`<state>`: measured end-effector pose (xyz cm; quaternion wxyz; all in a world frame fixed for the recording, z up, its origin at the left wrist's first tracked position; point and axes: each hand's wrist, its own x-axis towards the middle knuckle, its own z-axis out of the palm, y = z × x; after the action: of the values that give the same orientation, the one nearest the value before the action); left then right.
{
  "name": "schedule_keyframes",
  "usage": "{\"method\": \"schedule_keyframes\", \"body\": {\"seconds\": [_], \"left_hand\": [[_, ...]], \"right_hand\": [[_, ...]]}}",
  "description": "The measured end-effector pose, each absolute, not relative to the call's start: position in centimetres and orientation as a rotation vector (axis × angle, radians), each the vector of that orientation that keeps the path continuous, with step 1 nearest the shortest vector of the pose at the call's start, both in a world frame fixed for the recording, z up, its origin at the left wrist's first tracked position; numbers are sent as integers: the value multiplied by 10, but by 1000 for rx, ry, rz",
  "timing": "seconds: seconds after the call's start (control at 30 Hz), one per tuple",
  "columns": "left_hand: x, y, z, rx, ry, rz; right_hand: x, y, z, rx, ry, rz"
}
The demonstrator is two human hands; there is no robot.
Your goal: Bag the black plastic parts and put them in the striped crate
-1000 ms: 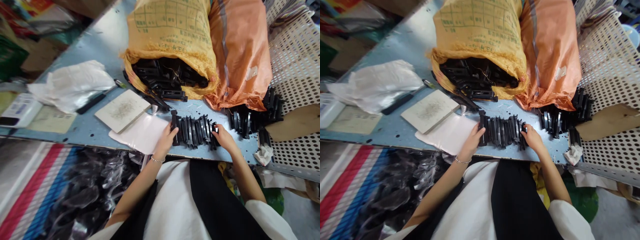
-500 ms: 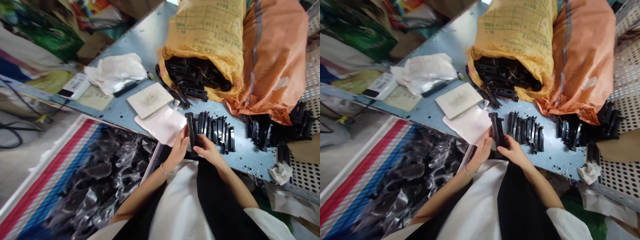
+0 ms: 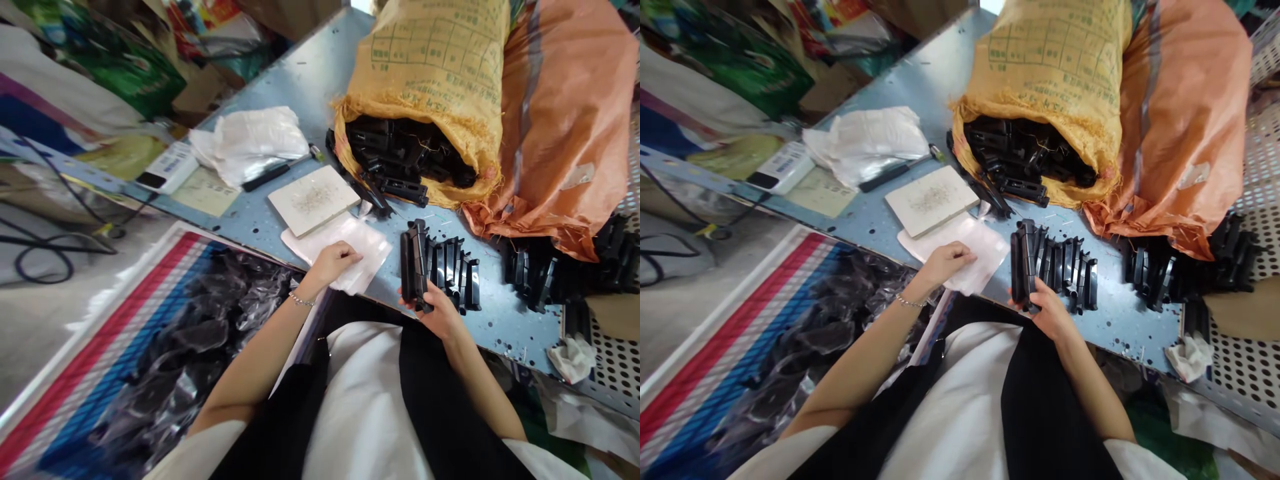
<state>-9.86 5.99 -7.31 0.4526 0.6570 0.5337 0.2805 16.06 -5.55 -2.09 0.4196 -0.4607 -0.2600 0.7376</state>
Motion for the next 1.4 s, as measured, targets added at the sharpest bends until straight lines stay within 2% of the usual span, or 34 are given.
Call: {"method": "schedule_keyframes", "body": {"seconds": [0.2,0.4,0.5,0.7,0.83,0.97,1.13,1.3,1.4], "left_hand": [[-102,67,-69,1421,1378,697],[-100,56,-66,1256,1290,914],[-100,52,-66,1399,1331,915],[-106,45,-64,2067,1412,686],[-106,41,-66,2150,1369,640],[-111,37,-67,2121,1432,668],[-98,8,-50,2368,1168,678],[-75,-35,-28,2470,778,563],[-81,-50,-16,2445,838,667]], "right_hand": [[131,-57,-39,-952,-344,2253],[130,-59,-48,-939,-124,2175],[128,-59,-47,-928,-69,2187],[131,-59,-45,-858,66,2204],[126,-53,-41,-604,197,2382],[120,-46,-44,-518,322,2378],[116,-39,-49,-666,112,2379],[103,-39,-47,-1109,-479,2016],[101,-45,-34,-965,-871,2096]]}}
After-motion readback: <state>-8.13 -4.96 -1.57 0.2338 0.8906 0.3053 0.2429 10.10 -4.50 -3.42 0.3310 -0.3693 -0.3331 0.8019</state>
